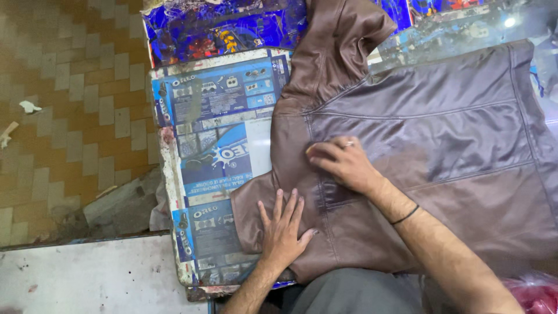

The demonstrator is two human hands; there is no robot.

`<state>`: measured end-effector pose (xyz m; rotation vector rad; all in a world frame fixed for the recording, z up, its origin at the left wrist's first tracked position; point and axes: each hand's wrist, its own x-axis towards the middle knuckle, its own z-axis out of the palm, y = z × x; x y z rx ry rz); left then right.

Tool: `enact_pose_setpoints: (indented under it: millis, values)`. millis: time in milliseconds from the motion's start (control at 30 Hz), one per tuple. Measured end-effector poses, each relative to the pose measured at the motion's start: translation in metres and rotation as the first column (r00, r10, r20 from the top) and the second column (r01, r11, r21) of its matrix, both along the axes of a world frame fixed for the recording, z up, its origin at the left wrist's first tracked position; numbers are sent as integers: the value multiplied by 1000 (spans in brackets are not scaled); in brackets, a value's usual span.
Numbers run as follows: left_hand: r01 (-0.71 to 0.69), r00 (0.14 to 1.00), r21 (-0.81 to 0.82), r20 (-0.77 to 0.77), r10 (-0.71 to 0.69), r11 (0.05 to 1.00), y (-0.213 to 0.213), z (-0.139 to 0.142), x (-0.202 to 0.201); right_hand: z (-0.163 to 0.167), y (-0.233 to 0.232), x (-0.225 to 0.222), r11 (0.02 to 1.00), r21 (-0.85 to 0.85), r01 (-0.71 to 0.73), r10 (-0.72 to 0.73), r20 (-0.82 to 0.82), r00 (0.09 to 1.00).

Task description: The person applies dark dye to a brown leather jacket laid on a work table. They pour liquid from a bottle onto a sponge block and rub the sponge across the jacket's panels, repositioning the jacket to coat new areas.

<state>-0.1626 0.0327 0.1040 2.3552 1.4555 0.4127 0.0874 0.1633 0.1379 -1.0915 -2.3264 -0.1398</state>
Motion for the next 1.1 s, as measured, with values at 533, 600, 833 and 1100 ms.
enact_pose_setpoints:
  millis: [533,600,833,1100]
  values:
    - [-31,999,8,-34,31,999,3,-8,3,20,32,61,935,78,347,-350,20,937]
    - [-41,997,93,-66,48,995,0,-27,5,18,21,92,916,79,394,-396,13,918]
    - [-146,989,561,101,107,815,32,-96,7,10,-44,306,643,68,763,-739,-204,642]
    - [-100,993,823,51,103,559,58,-82,16,-9,-140,559,154,-89,984,-984,75,160]
